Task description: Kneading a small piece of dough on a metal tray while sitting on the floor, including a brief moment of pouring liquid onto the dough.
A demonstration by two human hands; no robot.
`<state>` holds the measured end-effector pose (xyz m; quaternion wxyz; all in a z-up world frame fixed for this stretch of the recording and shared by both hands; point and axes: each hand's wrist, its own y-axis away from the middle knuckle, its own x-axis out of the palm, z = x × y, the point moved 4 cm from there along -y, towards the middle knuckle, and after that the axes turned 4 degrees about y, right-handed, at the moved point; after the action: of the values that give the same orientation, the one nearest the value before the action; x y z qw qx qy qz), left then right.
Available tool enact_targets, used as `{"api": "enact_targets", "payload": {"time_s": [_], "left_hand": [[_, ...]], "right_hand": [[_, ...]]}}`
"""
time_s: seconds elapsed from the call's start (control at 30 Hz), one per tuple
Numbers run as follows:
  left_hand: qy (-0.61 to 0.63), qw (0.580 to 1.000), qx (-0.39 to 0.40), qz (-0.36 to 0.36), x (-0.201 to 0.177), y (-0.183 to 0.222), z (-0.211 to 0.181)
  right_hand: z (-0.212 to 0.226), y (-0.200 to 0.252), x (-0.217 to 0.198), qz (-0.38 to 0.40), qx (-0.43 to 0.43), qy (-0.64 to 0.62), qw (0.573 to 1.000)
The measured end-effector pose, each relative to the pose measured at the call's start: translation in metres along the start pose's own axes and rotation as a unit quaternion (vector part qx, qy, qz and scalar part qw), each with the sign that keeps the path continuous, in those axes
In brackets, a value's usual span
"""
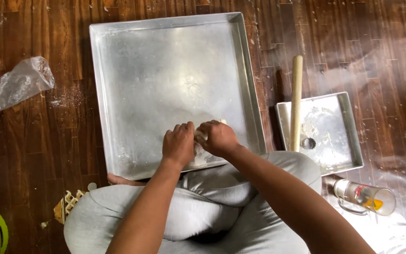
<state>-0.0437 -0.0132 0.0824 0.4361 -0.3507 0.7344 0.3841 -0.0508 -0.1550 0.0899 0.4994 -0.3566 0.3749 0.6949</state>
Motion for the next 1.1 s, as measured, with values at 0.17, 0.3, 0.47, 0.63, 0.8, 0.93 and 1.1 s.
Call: {"api": "enact_targets", "payload": {"time_s": [0.17,0.3,0.47,0.63,0.8,0.93,1.1], "left_hand": [[0.102,0.993,-0.037,0.045,0.006,0.006,0.008],[0.183,0.968,-0.111,-0.132,0.018,0.006,0.021],[0.134,0.972,-0.097,-0.169,0.040,0.008,0.018],[0.120,0.979,-0.089,-0.137,0.054,0.007,0.023],[0.070,0.953,-0.018,-0.294,0.062,-0.001,0.034],[0.052,0.951,-0.030,-0.305,0.075,-0.019,0.050],[0.083,0.947,0.003,-0.309,0.068,-0.038,0.062]], "right_hand": [[0.004,0.019,-0.018,0.022,0.021,0.017,0.999],[-0.021,0.000,0.036,-0.030,0.070,0.106,0.991],[0.024,0.006,0.017,-0.206,-0.042,0.048,0.976],[0.012,0.001,0.040,-0.156,-0.090,0.090,0.979],[0.014,-0.011,0.038,-0.240,-0.134,0.113,0.955],[-0.008,-0.034,0.059,-0.232,-0.140,0.106,0.957],[-0.022,-0.058,0.067,-0.200,-0.134,0.084,0.967]]}}
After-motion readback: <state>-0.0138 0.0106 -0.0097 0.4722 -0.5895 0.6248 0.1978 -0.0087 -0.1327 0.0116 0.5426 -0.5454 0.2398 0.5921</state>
